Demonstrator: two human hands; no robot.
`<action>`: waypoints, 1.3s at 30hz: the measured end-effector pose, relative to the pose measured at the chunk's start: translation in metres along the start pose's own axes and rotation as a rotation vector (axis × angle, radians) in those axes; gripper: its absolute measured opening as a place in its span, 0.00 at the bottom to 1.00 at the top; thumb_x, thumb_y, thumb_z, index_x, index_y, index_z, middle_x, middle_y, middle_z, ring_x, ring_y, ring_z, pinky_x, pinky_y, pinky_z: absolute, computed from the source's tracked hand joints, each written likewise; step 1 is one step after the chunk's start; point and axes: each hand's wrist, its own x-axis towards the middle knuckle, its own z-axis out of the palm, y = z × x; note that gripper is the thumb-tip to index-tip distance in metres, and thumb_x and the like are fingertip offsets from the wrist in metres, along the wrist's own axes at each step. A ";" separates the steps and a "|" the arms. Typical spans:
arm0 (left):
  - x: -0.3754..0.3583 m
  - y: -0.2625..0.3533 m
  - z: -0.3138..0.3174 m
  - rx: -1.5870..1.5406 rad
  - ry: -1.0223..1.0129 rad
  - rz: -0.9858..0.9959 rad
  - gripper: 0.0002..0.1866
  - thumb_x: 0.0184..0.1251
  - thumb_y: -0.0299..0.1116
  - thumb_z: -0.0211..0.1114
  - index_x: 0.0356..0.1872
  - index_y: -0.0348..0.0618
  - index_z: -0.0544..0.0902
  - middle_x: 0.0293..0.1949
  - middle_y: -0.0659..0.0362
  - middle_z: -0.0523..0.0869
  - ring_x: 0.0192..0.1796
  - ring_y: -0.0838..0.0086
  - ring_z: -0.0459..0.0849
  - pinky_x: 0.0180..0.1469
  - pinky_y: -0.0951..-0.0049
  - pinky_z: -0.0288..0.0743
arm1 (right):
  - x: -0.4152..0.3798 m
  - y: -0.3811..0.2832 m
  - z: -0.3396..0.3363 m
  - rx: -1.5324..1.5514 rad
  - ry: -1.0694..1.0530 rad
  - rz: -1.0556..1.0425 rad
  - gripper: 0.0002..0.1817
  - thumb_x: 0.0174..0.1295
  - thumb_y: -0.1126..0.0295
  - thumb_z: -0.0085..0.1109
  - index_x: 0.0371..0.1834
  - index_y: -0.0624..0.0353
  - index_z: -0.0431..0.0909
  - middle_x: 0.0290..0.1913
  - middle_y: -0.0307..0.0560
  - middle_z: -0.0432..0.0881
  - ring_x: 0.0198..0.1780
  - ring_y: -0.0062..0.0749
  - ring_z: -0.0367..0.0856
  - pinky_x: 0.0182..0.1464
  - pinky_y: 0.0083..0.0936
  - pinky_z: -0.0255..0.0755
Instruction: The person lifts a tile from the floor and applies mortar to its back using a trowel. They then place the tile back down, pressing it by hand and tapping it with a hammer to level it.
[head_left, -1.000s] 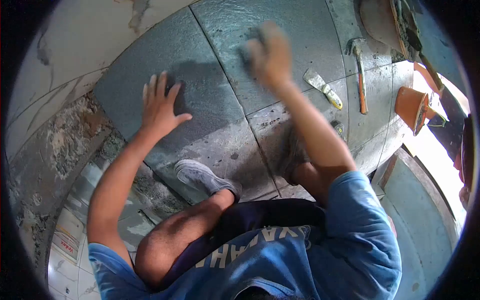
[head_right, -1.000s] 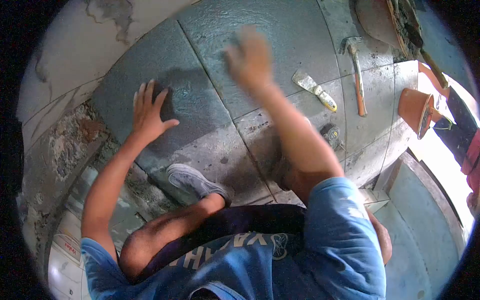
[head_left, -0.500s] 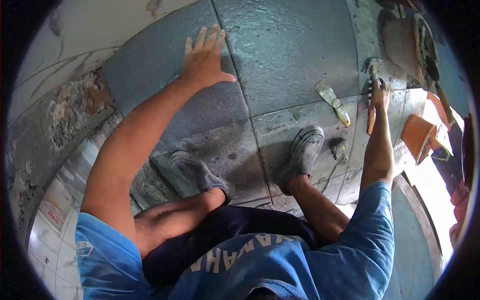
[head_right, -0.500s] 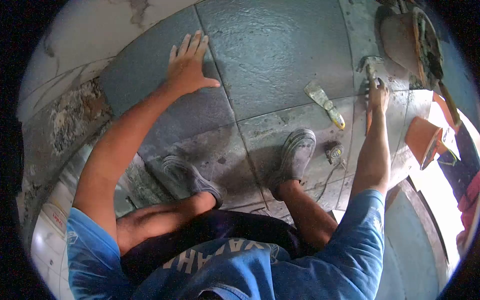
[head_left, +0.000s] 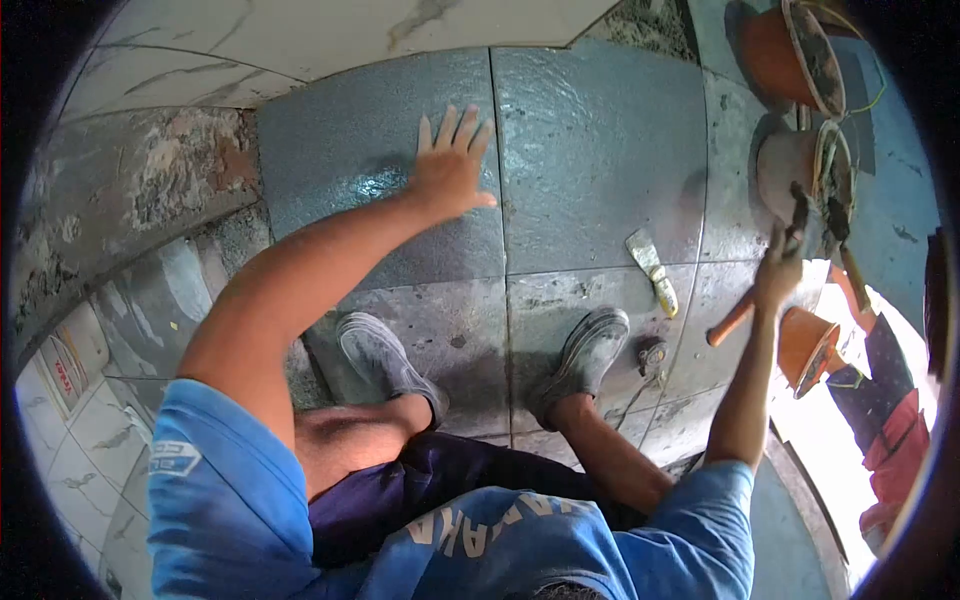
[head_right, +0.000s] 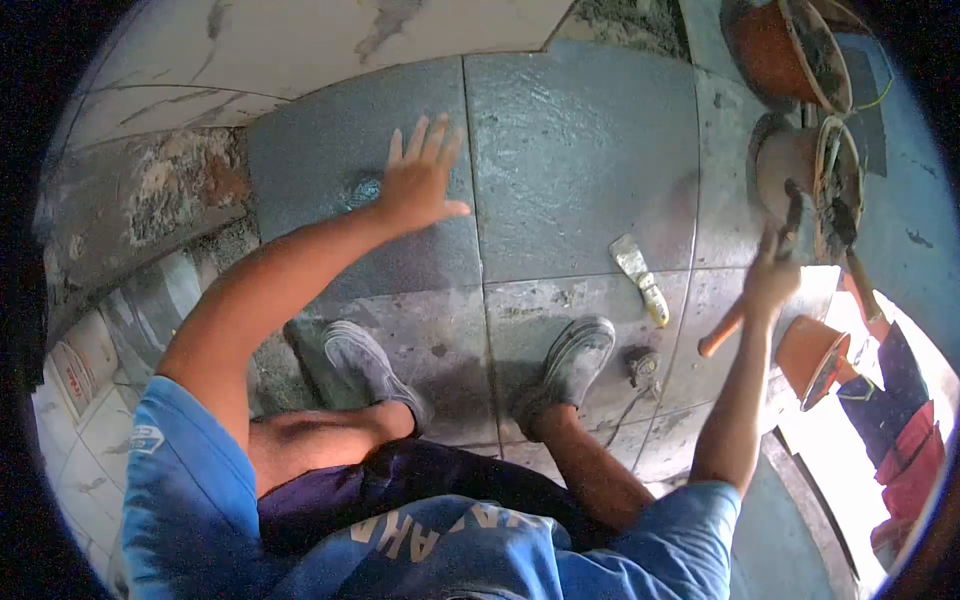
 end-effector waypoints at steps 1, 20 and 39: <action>-0.010 -0.001 0.002 0.000 0.015 -0.008 0.62 0.41 0.61 0.76 0.75 0.44 0.52 0.76 0.46 0.50 0.77 0.47 0.47 0.71 0.35 0.48 | 0.005 -0.043 -0.037 0.055 -0.014 0.047 0.27 0.62 0.47 0.62 0.51 0.60 0.80 0.22 0.54 0.80 0.23 0.36 0.79 0.30 0.36 0.72; -0.111 -0.008 0.027 -0.080 -0.216 -0.217 0.69 0.27 0.68 0.78 0.76 0.66 0.48 0.77 0.45 0.40 0.76 0.36 0.38 0.59 0.12 0.40 | -0.142 -0.323 0.006 1.492 -0.404 -0.514 0.08 0.71 0.69 0.52 0.34 0.55 0.66 0.22 0.37 0.65 0.24 0.26 0.64 0.31 0.30 0.64; -0.117 -0.018 0.040 -0.117 -0.200 -0.116 0.69 0.26 0.72 0.75 0.77 0.70 0.48 0.77 0.48 0.38 0.77 0.40 0.36 0.59 0.11 0.37 | -0.161 -0.314 0.025 1.749 -0.628 -0.475 0.18 0.73 0.62 0.43 0.24 0.58 0.63 0.23 0.40 0.64 0.27 0.26 0.62 0.33 0.26 0.62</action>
